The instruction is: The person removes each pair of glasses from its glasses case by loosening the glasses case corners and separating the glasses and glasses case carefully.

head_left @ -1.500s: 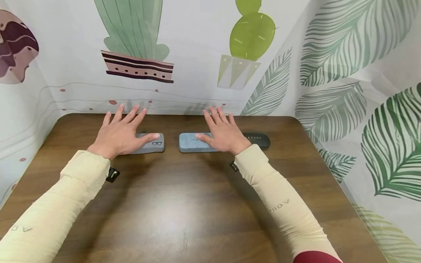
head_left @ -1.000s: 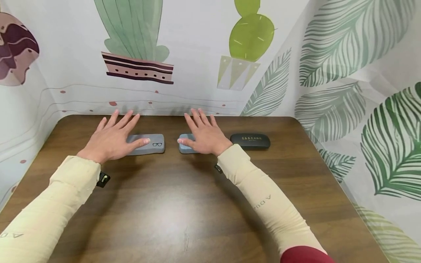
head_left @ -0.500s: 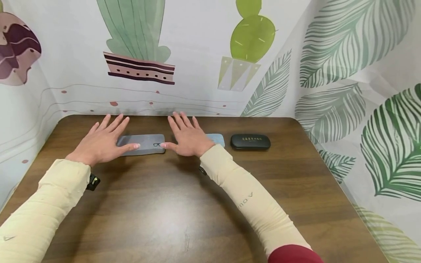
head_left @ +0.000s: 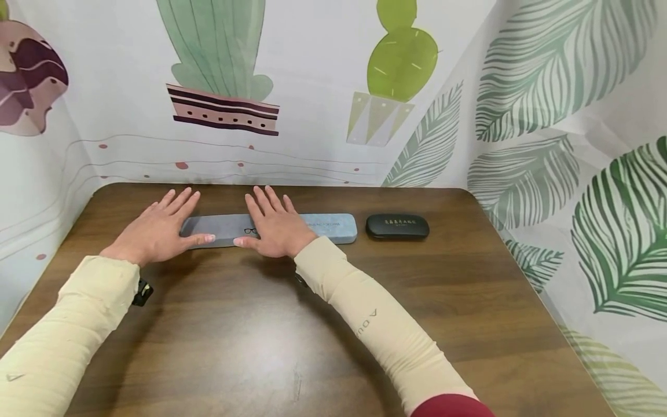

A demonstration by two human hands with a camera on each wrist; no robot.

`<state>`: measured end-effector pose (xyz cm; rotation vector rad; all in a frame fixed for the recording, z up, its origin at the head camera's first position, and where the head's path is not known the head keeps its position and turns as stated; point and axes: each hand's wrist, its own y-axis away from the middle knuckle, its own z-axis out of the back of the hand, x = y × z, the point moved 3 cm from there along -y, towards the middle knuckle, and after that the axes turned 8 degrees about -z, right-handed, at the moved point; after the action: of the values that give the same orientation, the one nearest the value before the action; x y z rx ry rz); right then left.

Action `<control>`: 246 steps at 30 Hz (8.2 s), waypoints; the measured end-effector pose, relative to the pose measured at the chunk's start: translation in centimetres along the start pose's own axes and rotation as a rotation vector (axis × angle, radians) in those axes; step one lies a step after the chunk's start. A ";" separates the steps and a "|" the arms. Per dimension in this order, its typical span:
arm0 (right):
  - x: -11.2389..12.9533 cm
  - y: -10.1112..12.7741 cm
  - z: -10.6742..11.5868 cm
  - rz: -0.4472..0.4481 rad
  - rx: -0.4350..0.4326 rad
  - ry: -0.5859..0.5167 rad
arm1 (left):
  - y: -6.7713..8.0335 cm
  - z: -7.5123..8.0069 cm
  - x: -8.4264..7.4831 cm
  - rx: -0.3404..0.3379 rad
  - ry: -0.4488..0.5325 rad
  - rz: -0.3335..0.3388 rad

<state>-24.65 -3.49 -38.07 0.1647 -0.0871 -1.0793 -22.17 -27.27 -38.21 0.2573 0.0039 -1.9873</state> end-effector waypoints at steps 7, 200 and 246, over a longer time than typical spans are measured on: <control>0.6 -0.6 -0.2 -0.009 0.016 0.021 | -0.3 -0.4 0.3 0.007 0.005 0.000; 2.0 5.3 10.0 0.307 -0.086 -0.131 | 6.2 8.1 -3.0 -0.328 0.012 -0.232; 3.2 7.6 9.6 0.355 -0.127 -0.179 | 9.1 7.6 -3.5 -0.375 0.045 -0.245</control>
<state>-17.98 -3.62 -27.32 -0.0618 -0.2008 -0.7405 -13.92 -28.87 -29.14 0.0582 0.4517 -2.1749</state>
